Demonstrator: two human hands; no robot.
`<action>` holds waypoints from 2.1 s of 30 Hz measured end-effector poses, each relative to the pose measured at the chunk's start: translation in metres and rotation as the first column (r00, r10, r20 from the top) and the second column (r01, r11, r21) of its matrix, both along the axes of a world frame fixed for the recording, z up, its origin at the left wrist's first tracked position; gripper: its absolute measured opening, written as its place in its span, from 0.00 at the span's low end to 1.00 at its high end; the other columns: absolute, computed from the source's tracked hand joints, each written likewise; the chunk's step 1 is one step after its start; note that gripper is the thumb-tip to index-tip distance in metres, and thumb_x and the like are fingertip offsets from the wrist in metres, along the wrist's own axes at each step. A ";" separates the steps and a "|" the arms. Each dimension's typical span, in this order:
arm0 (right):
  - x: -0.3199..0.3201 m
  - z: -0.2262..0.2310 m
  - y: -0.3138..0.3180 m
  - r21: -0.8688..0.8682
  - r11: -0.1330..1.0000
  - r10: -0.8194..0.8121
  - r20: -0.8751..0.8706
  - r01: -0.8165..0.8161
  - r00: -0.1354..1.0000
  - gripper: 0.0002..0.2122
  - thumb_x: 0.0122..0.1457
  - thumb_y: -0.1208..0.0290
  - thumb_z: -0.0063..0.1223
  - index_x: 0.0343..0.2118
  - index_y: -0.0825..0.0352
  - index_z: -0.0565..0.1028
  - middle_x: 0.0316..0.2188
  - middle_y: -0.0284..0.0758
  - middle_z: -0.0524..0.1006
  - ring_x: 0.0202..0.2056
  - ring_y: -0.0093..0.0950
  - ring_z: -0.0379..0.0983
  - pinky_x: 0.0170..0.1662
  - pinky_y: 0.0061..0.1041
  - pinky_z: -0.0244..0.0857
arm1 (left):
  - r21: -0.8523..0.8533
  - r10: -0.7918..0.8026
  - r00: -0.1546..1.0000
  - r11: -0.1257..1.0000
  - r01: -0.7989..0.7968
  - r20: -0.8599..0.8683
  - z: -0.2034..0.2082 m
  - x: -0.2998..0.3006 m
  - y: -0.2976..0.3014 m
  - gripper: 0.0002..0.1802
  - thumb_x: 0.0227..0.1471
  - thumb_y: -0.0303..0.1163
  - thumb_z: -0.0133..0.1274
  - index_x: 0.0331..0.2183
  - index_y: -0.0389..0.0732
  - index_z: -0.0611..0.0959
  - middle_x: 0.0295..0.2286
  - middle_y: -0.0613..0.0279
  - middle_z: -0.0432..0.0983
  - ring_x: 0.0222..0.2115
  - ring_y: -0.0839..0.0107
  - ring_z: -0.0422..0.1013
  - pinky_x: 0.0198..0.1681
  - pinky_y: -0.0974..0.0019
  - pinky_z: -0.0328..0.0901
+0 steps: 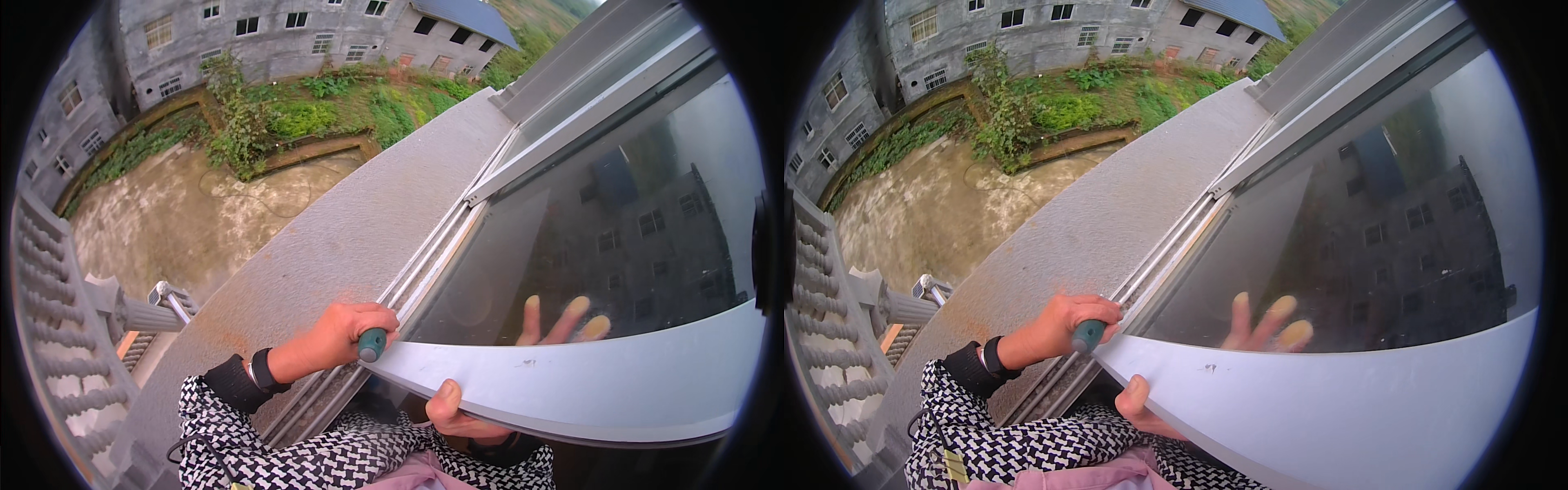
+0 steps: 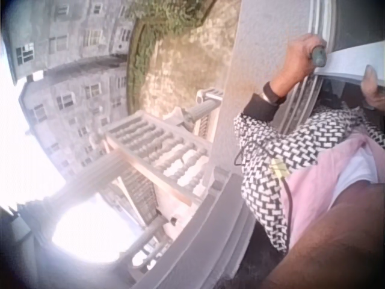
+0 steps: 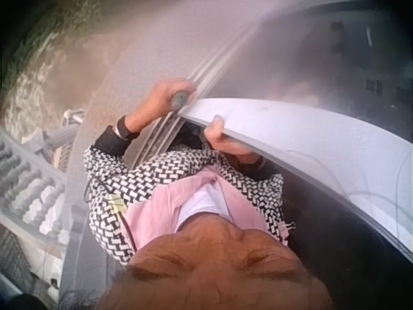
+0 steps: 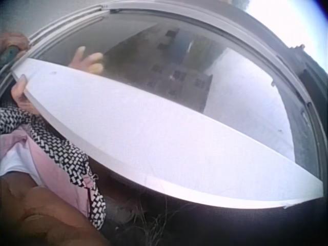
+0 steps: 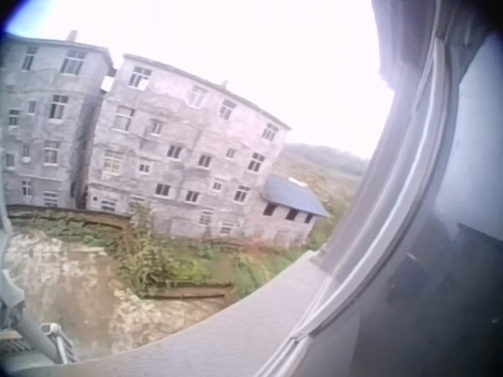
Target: The person uses a screwdriver to adjust the window frame and sash, repeatedly opening and closing the window to test the mechanism. They work on the lower track and side edges of the frame, making small adjustments throughout the clip.
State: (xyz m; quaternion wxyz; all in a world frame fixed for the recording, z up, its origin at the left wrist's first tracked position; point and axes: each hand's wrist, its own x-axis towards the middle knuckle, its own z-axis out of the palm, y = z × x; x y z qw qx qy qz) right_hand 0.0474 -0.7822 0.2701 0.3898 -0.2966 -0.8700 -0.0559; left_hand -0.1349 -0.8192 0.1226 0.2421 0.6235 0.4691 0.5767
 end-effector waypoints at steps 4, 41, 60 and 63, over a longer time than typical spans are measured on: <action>0.000 -0.007 0.002 0.001 1.000 0.004 -0.078 -0.004 0.997 0.60 0.51 0.45 0.55 0.72 0.60 0.21 0.73 0.57 0.31 0.72 0.61 0.41 0.64 0.58 0.61 | -0.124 -0.082 0.997 0.989 0.081 -0.001 0.011 -0.005 -0.039 0.06 0.53 0.29 0.64 0.32 0.42 0.82 0.28 0.59 0.80 0.30 0.58 0.78 0.32 0.61 0.72; -0.001 -0.006 0.002 0.033 0.999 0.010 -0.074 -0.008 0.997 0.59 0.51 0.45 0.54 0.72 0.55 0.21 0.73 0.57 0.31 0.71 0.61 0.43 0.64 0.58 0.61 | -0.099 -0.091 0.996 0.991 0.090 -0.002 0.007 0.007 -0.006 0.06 0.55 0.31 0.64 0.34 0.44 0.82 0.31 0.59 0.82 0.29 0.58 0.79 0.32 0.61 0.73; 0.003 0.002 -0.002 0.058 0.998 -0.017 0.036 0.015 0.999 0.56 0.52 0.49 0.52 0.73 0.54 0.22 0.73 0.57 0.34 0.71 0.61 0.45 0.63 0.57 0.64 | -0.164 -0.173 0.973 0.967 0.197 0.152 0.007 -0.016 -0.045 0.05 0.52 0.29 0.65 0.32 0.43 0.84 0.27 0.59 0.82 0.28 0.62 0.79 0.33 0.65 0.72; 0.003 0.001 0.000 0.079 0.997 -0.010 0.022 0.008 1.000 0.55 0.53 0.50 0.51 0.73 0.55 0.22 0.73 0.57 0.35 0.71 0.62 0.45 0.62 0.57 0.64 | -0.251 -0.168 0.965 0.943 0.217 0.204 0.020 -0.030 -0.078 0.04 0.53 0.29 0.65 0.31 0.43 0.85 0.27 0.60 0.82 0.28 0.63 0.79 0.33 0.65 0.72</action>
